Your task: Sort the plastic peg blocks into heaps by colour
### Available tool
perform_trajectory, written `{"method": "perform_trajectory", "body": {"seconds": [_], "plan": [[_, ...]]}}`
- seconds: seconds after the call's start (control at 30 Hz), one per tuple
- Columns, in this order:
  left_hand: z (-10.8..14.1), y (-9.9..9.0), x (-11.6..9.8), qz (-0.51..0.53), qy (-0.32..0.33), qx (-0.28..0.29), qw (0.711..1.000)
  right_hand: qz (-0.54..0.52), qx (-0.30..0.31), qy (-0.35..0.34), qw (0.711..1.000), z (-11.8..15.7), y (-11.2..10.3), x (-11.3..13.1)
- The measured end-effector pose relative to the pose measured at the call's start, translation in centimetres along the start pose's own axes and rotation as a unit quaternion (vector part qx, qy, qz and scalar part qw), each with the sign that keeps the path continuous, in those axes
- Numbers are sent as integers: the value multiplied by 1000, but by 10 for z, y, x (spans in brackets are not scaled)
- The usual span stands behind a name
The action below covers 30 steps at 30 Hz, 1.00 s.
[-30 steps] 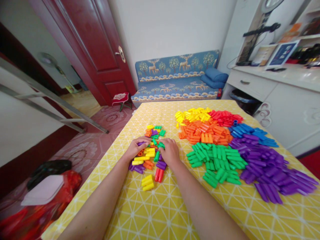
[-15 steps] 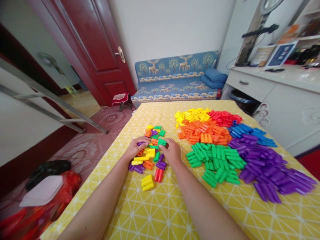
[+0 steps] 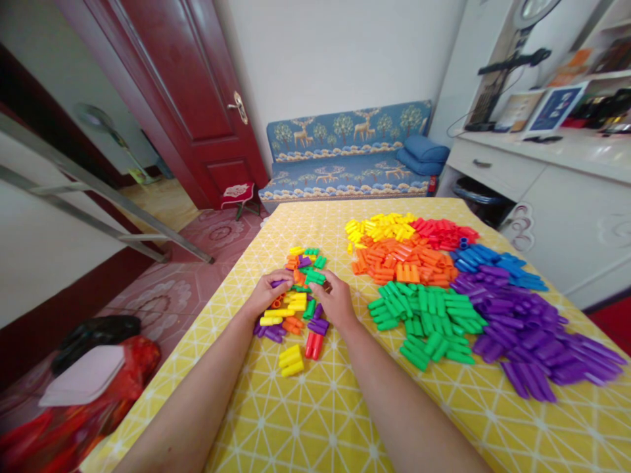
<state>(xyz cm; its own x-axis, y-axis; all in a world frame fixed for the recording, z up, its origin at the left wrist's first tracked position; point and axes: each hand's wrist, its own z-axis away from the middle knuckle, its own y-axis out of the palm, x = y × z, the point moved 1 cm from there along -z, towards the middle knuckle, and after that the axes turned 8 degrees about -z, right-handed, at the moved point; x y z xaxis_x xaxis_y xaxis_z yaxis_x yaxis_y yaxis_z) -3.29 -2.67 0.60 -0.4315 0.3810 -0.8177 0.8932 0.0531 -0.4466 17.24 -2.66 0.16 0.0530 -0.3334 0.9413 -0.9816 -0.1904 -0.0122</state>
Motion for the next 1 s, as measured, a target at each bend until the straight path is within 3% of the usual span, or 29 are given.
{"method": "perform_trajectory", "body": {"seconds": [0.27, 0.8, 1.0], "plan": [[1, -1, -2, 0, -13, 9, 1000, 24, 5, 30, 999, 0, 3, -7], [0, 0, -3, 4, -11, 21, 1000, 56, -21, 13, 998, 0, 1, -12], [0, 0, 0, 15, -9, 17, 1000, -24, -68, 25, 997, 2, 2, 4]]}}
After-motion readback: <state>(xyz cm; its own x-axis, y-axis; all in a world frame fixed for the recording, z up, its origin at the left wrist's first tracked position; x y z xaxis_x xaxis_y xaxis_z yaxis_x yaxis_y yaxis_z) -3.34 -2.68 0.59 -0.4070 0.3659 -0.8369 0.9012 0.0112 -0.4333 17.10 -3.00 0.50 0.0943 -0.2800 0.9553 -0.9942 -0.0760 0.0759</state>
